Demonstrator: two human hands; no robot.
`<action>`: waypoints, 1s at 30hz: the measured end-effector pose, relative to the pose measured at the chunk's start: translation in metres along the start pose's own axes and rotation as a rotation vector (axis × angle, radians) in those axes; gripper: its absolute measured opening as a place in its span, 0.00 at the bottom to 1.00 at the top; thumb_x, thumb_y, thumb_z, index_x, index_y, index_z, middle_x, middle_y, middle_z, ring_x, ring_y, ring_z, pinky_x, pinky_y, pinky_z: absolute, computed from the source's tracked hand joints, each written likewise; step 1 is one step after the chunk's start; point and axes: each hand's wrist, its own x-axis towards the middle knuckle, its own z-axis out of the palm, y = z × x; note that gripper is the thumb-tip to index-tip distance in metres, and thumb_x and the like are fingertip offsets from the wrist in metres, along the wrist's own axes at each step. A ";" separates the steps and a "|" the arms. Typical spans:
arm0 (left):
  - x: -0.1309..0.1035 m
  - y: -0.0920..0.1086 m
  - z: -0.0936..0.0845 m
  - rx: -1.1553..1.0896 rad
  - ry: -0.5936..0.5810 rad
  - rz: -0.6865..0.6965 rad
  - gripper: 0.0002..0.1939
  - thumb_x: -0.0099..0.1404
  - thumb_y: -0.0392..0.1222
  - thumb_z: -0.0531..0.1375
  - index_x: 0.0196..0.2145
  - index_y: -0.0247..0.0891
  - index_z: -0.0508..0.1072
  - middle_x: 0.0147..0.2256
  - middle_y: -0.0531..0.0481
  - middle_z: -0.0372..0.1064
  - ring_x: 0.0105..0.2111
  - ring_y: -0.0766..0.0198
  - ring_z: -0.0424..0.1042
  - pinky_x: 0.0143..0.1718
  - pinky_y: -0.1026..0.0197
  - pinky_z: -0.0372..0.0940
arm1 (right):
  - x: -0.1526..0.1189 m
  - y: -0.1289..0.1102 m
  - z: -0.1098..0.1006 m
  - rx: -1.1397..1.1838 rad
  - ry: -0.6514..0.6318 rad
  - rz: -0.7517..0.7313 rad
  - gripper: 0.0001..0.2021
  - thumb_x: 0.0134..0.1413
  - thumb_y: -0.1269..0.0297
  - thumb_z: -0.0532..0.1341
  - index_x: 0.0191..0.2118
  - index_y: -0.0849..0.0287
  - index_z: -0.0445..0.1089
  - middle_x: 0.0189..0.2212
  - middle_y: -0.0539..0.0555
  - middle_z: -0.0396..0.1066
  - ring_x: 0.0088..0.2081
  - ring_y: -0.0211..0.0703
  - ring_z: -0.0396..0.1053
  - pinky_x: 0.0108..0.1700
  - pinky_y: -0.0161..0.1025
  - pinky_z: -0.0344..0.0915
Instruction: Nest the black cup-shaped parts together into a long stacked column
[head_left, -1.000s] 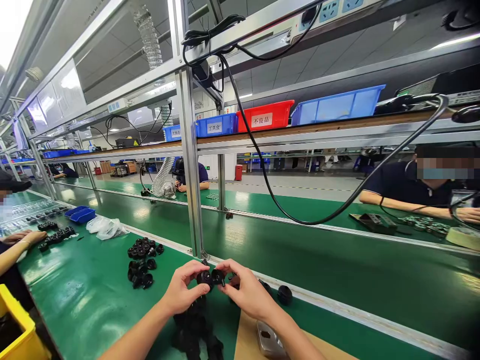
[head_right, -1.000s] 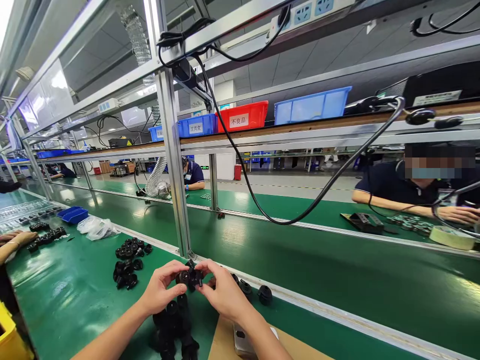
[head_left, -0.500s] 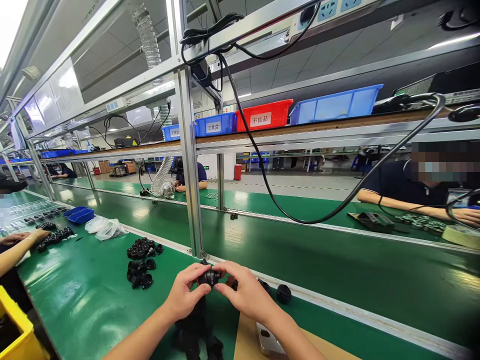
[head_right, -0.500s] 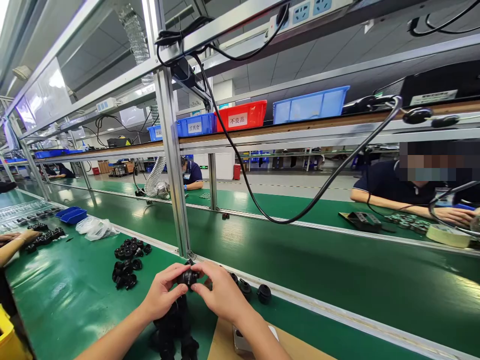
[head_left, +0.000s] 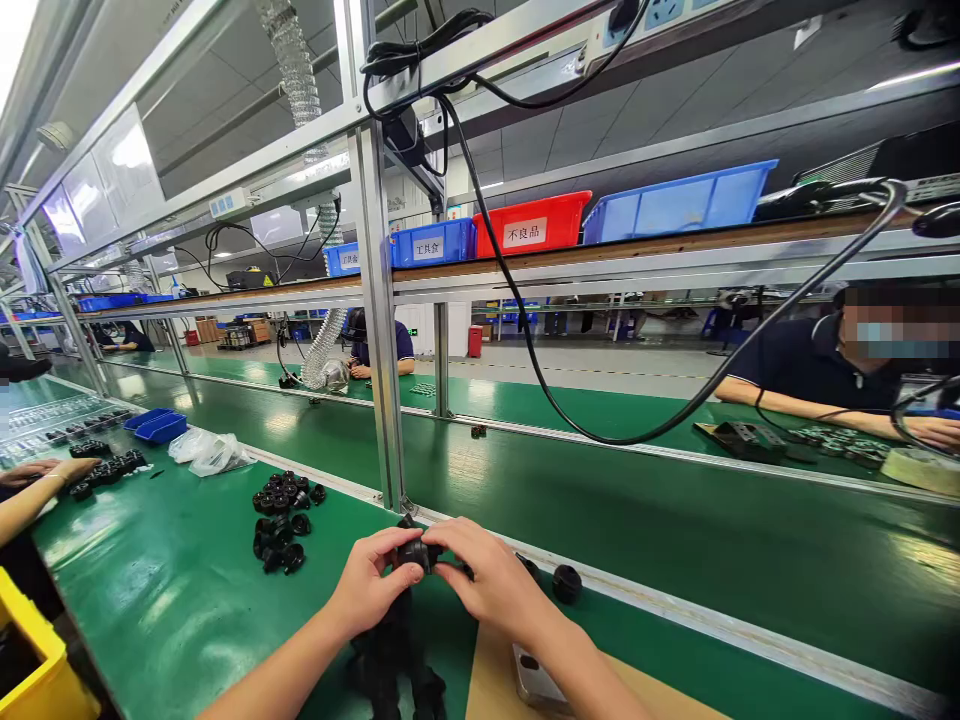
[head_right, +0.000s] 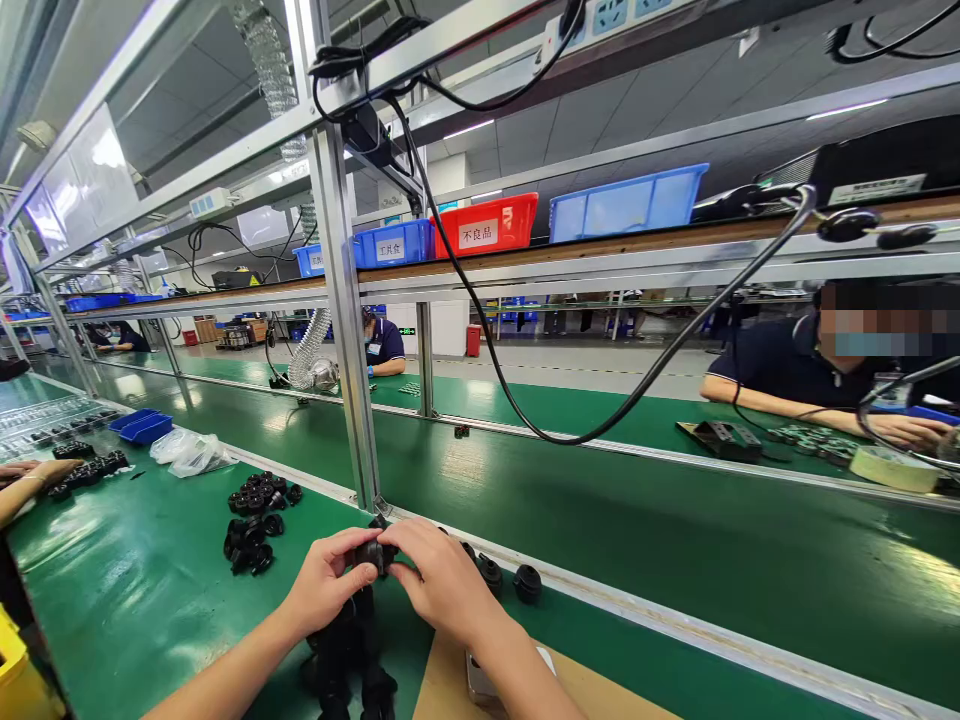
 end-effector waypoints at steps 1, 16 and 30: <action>0.000 0.000 0.000 -0.007 0.001 -0.002 0.21 0.62 0.47 0.72 0.53 0.44 0.83 0.52 0.42 0.80 0.52 0.46 0.79 0.56 0.49 0.74 | 0.000 0.000 0.000 0.008 0.002 0.008 0.18 0.60 0.76 0.61 0.53 0.52 0.73 0.53 0.55 0.78 0.55 0.51 0.72 0.59 0.50 0.69; -0.004 0.003 -0.002 0.050 -0.019 0.018 0.21 0.61 0.41 0.73 0.53 0.44 0.84 0.45 0.45 0.83 0.44 0.50 0.79 0.47 0.54 0.74 | -0.002 -0.004 -0.002 -0.201 -0.073 0.040 0.09 0.65 0.67 0.65 0.50 0.54 0.75 0.45 0.55 0.80 0.47 0.53 0.75 0.48 0.46 0.69; -0.001 0.011 -0.006 0.026 -0.020 -0.012 0.20 0.58 0.38 0.73 0.49 0.40 0.84 0.41 0.46 0.83 0.40 0.55 0.79 0.43 0.58 0.73 | -0.003 0.003 0.006 -0.181 -0.003 -0.109 0.16 0.65 0.72 0.61 0.57 0.55 0.70 0.50 0.57 0.79 0.48 0.55 0.75 0.48 0.49 0.71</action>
